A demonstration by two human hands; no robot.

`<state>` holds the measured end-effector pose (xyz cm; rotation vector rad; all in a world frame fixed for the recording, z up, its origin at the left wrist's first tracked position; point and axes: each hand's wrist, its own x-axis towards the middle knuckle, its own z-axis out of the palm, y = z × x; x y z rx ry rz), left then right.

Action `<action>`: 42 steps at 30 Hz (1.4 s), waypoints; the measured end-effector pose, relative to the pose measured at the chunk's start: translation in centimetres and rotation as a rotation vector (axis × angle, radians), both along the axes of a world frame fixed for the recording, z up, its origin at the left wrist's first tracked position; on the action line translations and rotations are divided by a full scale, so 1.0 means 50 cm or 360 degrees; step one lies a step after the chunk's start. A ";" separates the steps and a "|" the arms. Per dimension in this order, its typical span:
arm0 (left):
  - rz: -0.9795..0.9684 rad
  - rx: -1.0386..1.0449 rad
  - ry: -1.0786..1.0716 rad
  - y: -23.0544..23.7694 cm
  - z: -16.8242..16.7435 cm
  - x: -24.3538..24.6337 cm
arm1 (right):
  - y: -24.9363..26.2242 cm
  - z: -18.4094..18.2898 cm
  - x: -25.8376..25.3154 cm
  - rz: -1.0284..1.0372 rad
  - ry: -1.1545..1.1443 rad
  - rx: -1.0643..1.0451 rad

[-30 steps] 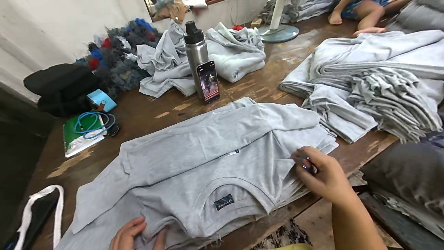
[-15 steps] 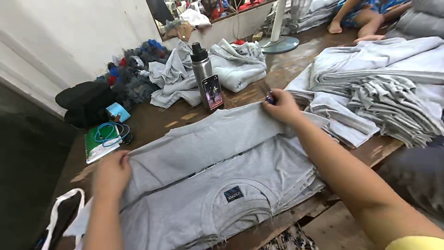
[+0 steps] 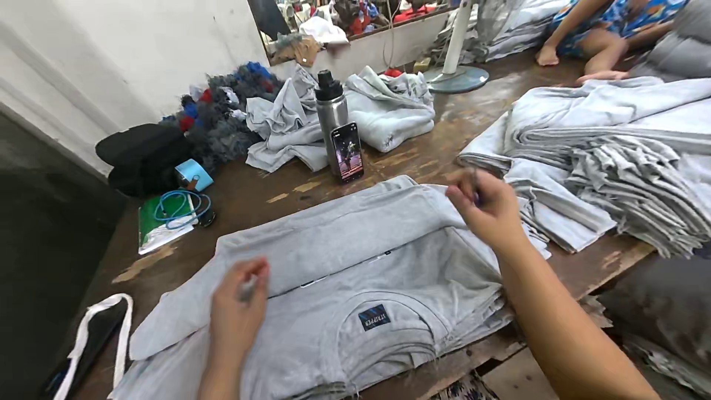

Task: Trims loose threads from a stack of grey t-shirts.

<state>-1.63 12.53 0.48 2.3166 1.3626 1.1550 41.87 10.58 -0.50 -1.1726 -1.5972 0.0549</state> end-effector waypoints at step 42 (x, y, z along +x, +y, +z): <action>-0.0913 -0.0412 -0.1073 -0.271 -0.111 0.339 | -0.286 -0.137 -0.172 0.0114 -0.0388 0.0313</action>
